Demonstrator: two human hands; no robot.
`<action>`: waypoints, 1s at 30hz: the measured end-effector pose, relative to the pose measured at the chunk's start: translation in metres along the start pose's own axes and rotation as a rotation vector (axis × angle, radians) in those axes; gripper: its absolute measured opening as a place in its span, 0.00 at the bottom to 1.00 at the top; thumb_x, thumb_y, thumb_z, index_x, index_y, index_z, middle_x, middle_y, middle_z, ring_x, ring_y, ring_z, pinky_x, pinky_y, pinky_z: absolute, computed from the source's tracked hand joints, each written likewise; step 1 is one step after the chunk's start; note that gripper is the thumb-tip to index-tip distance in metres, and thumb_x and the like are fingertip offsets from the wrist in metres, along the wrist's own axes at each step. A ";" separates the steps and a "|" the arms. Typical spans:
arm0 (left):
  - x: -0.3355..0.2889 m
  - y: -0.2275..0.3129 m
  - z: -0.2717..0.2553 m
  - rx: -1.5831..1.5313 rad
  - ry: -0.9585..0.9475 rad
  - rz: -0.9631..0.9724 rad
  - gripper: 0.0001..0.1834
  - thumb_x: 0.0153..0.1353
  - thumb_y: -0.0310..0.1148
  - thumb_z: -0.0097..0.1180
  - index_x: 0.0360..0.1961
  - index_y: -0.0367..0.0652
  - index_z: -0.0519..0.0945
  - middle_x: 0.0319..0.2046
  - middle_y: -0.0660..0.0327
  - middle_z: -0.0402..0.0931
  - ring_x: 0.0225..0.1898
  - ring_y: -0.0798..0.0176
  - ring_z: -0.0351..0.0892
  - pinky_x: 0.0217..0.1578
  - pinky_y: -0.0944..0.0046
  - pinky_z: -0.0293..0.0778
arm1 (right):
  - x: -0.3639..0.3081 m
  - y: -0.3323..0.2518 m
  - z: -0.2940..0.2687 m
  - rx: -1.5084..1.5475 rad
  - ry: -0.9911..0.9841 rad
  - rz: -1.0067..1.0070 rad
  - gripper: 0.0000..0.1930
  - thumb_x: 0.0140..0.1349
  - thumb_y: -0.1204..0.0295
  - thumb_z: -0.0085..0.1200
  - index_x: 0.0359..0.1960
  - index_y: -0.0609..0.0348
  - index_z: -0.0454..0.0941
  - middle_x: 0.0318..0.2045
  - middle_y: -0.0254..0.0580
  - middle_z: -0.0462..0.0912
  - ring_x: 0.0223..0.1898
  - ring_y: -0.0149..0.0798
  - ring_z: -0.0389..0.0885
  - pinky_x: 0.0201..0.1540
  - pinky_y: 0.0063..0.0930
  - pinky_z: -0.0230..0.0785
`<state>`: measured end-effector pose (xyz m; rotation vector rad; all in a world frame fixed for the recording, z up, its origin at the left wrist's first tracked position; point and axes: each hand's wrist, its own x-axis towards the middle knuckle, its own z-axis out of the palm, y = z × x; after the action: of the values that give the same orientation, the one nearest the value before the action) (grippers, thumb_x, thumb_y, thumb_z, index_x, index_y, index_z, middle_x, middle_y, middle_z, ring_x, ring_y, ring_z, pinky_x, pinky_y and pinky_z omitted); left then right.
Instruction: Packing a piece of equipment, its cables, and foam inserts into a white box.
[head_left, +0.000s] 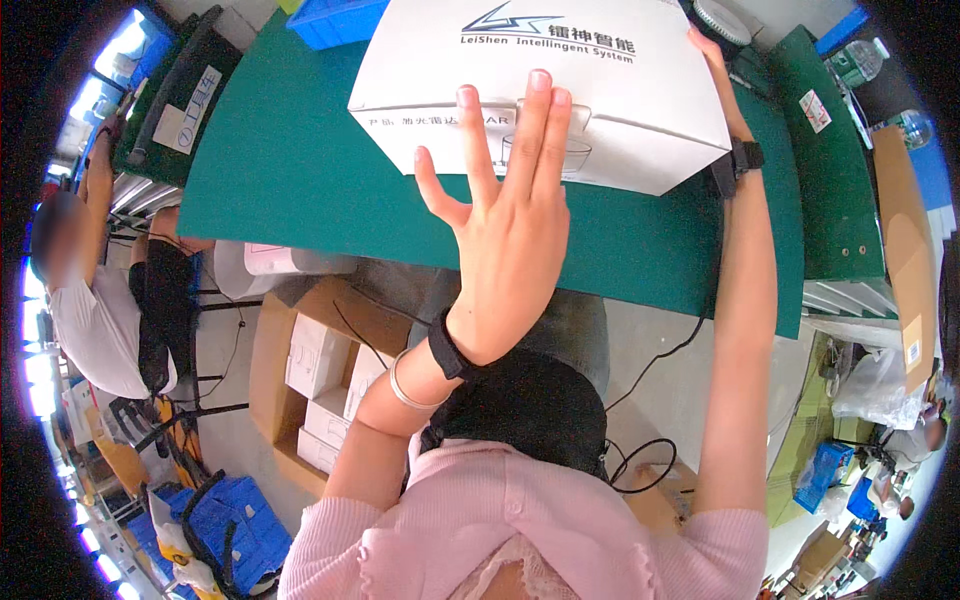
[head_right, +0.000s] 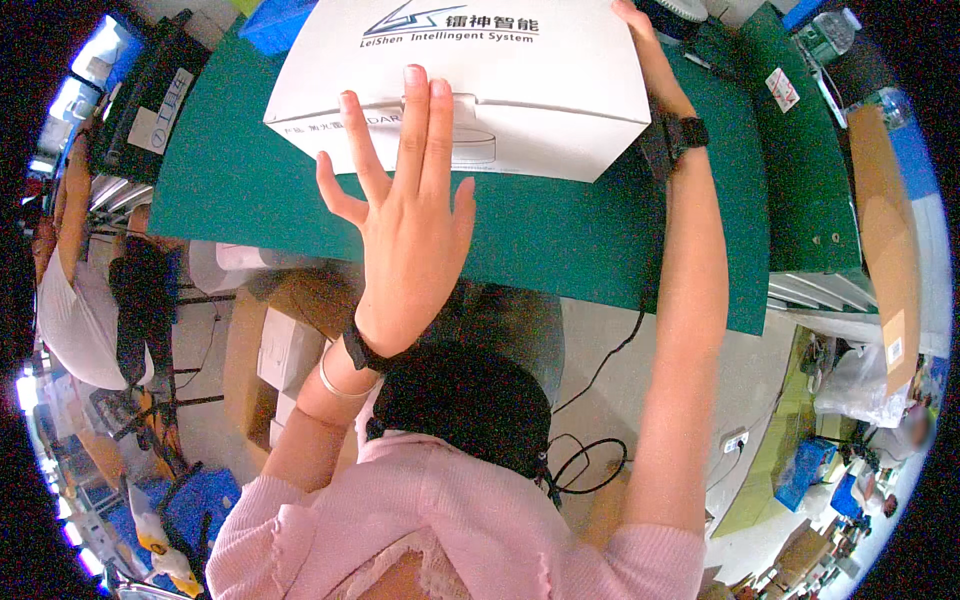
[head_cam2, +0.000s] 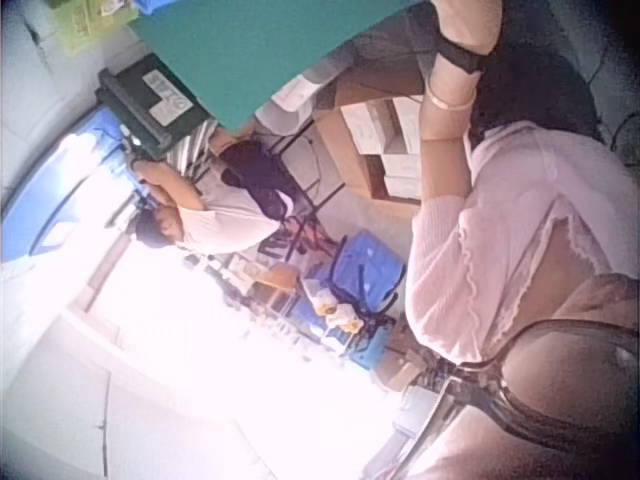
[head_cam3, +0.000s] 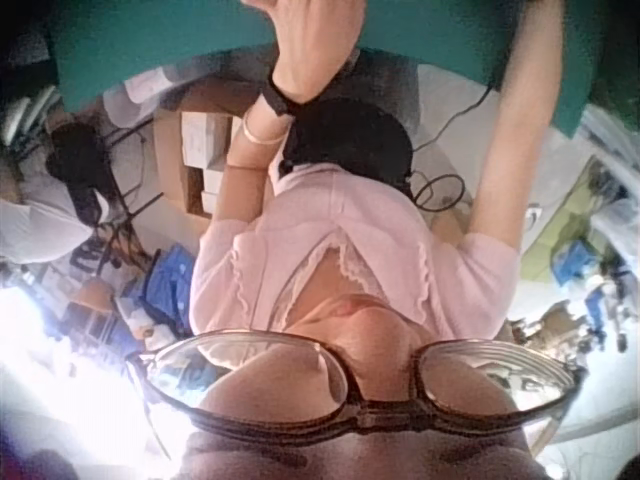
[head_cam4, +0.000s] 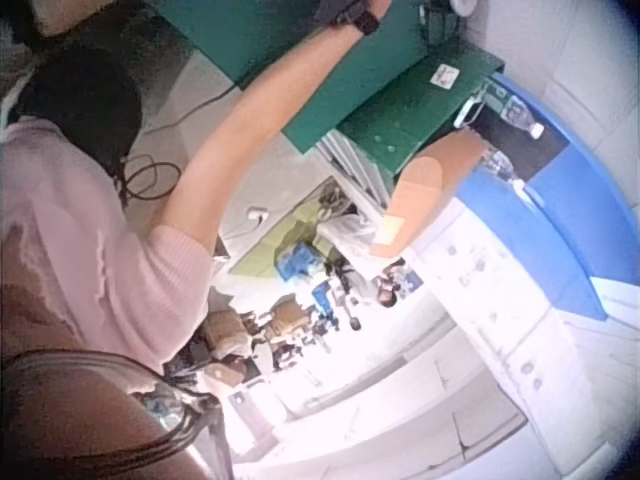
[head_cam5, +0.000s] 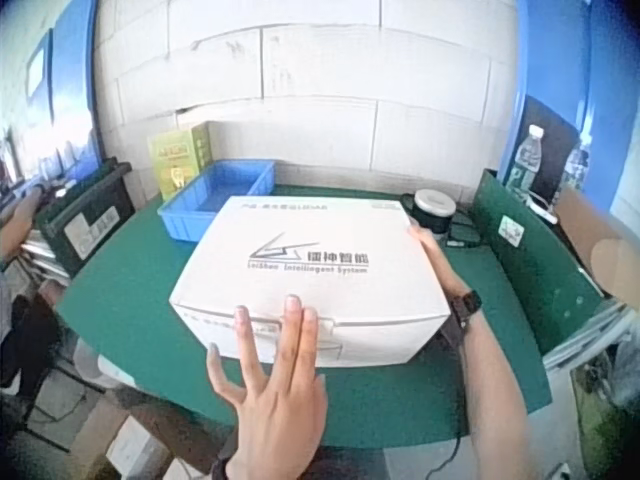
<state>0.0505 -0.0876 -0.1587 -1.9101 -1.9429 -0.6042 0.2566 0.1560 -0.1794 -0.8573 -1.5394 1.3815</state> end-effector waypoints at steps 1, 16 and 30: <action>0.001 0.000 0.000 0.013 0.003 -0.003 0.46 0.50 0.31 0.59 0.71 0.51 0.53 0.73 0.67 0.44 0.72 0.39 0.35 0.60 0.29 0.36 | -0.001 -0.001 0.002 -0.040 -0.028 -0.061 0.22 0.70 0.53 0.38 0.50 0.57 0.74 0.34 0.33 0.80 0.32 0.22 0.79 0.30 0.16 0.72; 0.005 -0.006 -0.012 -0.119 0.041 0.047 0.38 0.54 0.30 0.55 0.68 0.46 0.58 0.69 0.62 0.54 0.69 0.46 0.48 0.62 0.38 0.42 | -0.026 -0.041 0.041 -0.004 0.055 -0.118 0.22 0.71 0.55 0.38 0.49 0.62 0.74 0.38 0.36 0.78 0.36 0.26 0.75 0.38 0.19 0.67; -0.019 -0.075 -0.058 -0.193 0.042 0.006 0.30 0.47 0.23 0.59 0.56 0.42 0.73 0.66 0.50 0.59 0.69 0.40 0.47 0.64 0.40 0.48 | -0.050 -0.071 0.061 -0.056 0.048 -0.086 0.26 0.72 0.53 0.35 0.55 0.64 0.71 0.45 0.39 0.78 0.44 0.29 0.75 0.47 0.21 0.66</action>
<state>-0.0264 -0.1348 -0.1239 -1.9978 -1.9123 -0.8501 0.2231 0.0768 -0.1171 -0.8421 -1.5666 1.2531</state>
